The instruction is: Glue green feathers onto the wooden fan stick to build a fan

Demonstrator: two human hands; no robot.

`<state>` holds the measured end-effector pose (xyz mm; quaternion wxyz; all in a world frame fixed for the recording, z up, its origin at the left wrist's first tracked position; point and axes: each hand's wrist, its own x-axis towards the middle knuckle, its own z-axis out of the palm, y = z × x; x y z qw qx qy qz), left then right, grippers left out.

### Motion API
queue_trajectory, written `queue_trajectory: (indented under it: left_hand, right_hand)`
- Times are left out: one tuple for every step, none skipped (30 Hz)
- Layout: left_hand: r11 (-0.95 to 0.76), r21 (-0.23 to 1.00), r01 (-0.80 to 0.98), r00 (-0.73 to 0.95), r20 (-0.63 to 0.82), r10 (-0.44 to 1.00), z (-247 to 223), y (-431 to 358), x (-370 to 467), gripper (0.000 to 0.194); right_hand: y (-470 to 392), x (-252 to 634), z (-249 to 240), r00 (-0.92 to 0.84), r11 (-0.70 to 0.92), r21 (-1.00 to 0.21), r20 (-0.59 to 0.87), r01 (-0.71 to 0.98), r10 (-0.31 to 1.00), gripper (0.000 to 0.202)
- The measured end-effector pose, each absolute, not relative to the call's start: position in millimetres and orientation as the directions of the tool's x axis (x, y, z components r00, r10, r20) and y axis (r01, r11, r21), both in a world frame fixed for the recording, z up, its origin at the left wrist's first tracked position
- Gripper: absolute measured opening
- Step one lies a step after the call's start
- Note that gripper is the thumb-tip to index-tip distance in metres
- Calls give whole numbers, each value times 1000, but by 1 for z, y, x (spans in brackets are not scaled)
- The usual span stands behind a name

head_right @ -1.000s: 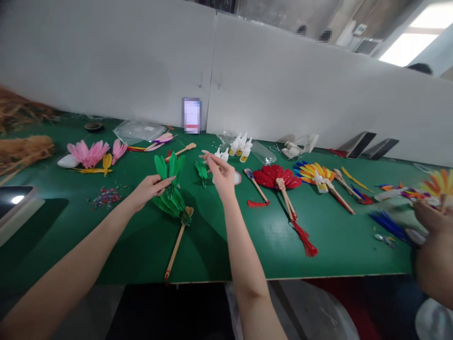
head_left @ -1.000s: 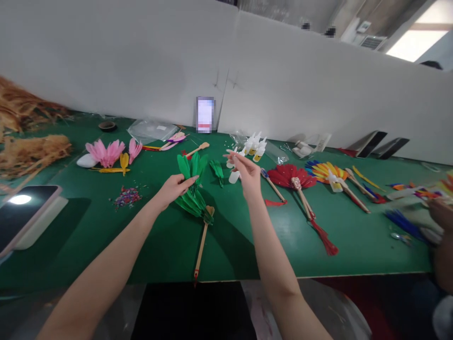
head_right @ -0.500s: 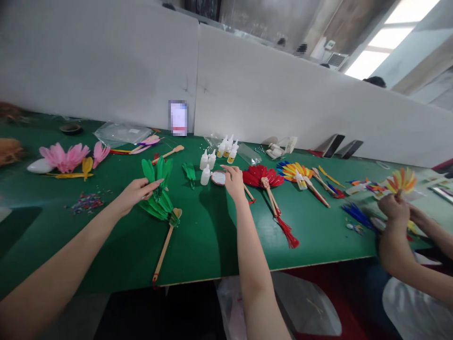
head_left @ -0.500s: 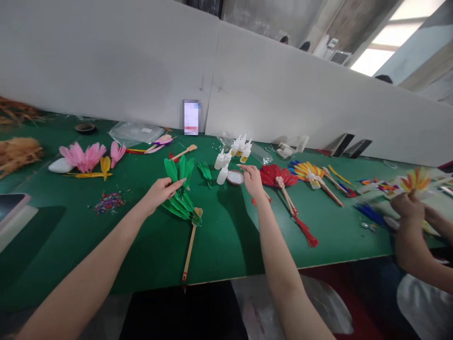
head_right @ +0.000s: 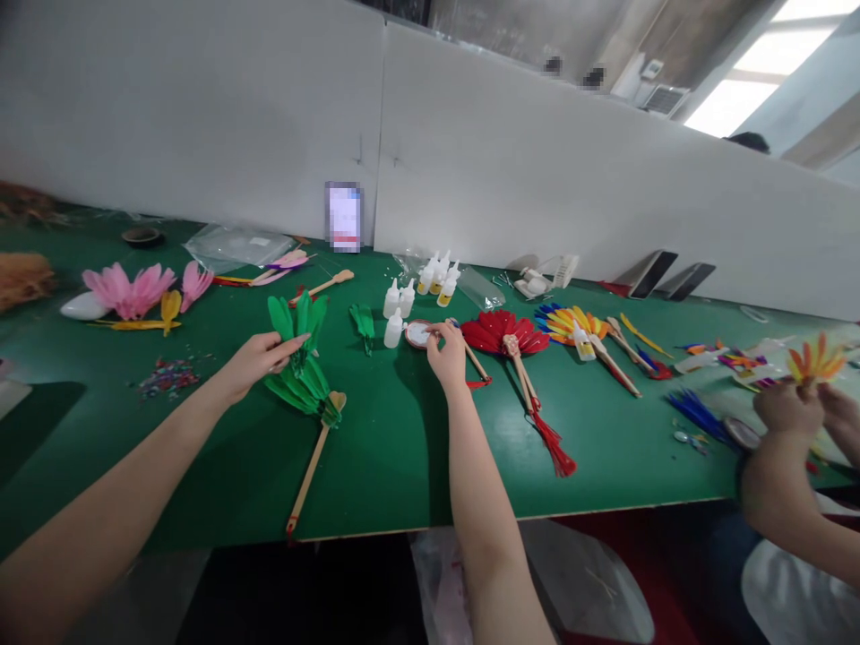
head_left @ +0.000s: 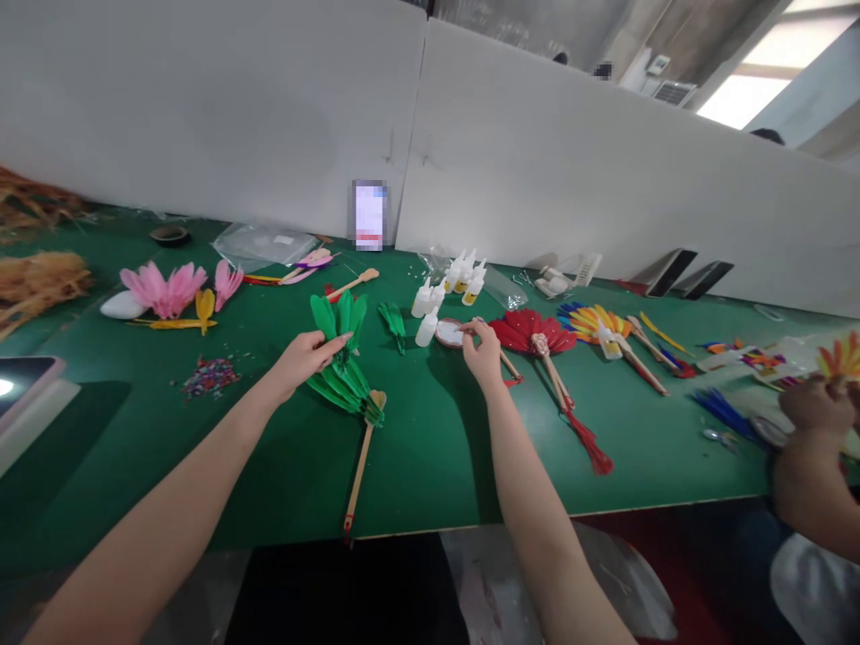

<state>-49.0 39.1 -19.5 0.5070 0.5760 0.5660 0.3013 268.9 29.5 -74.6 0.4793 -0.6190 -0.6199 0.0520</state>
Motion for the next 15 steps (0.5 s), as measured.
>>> queue_trajectory:
  left_hand:
    - [158, 924, 349, 170, -228, 959, -19, 39, -49, 46]
    - [160, 923, 351, 162, -228, 960, -18, 39, -49, 47]
    - [162, 922, 352, 158, -229, 961, -18, 39, -48, 46]
    - [162, 921, 353, 154, -229, 961, -18, 38, -49, 46]
    - [162, 921, 353, 153, -228, 962, -17, 38, -49, 46]
    - [159, 922, 354, 153, -225, 962, -17, 38, -49, 46]
    - [157, 922, 353, 154, -222, 963, -17, 39, -49, 46]
    - [156, 923, 353, 153, -221, 963, -18, 39, -49, 46]
    - [155, 924, 351, 152, -220, 964, -18, 39, -49, 46]
    - [155, 925, 348, 152, -219, 964, -18, 39, -49, 47]
    - [156, 926, 345, 152, -219, 964, -19, 39, -49, 47]
    - [157, 926, 343, 152, -220, 964, -19, 39, -49, 47]
    - [159, 927, 341, 151, -221, 964, -19, 39, -49, 47]
    - [159, 927, 340, 150, -220, 964, -19, 39, -49, 46]
    - [158, 927, 340, 148, -218, 965, -18, 39, -48, 46]
  right_hand:
    - [29, 269, -75, 224, 225, -657, 526, 719, 820, 20]
    - [29, 269, -76, 223, 222, -657, 522, 721, 823, 21]
    - [29, 269, -76, 222, 218, -656, 519, 722, 826, 22]
    - [29, 269, -77, 220, 216, -655, 516, 724, 828, 22]
    - [29, 270, -78, 217, 215, -653, 514, 726, 830, 23]
    - [29, 270, -79, 213, 216, -651, 513, 728, 831, 24]
    - [30, 271, -79, 207, 218, -648, 513, 730, 833, 25]
    - [30, 272, -80, 202, 220, -646, 513, 731, 835, 25]
    - [30, 273, -80, 199, 221, -644, 513, 732, 835, 25]
    - [31, 273, -80, 199, 221, -644, 513, 732, 835, 25]
    - [31, 273, -81, 203, 218, -645, 513, 732, 834, 25]
    - [31, 274, -81, 208, 215, -647, 512, 732, 834, 25]
    - [31, 274, -81, 212, 211, -649, 511, 731, 833, 25]
    - [31, 274, -81, 215, 208, -650, 509, 731, 833, 25]
    - [31, 273, -81, 215, 207, -650, 508, 731, 834, 24]
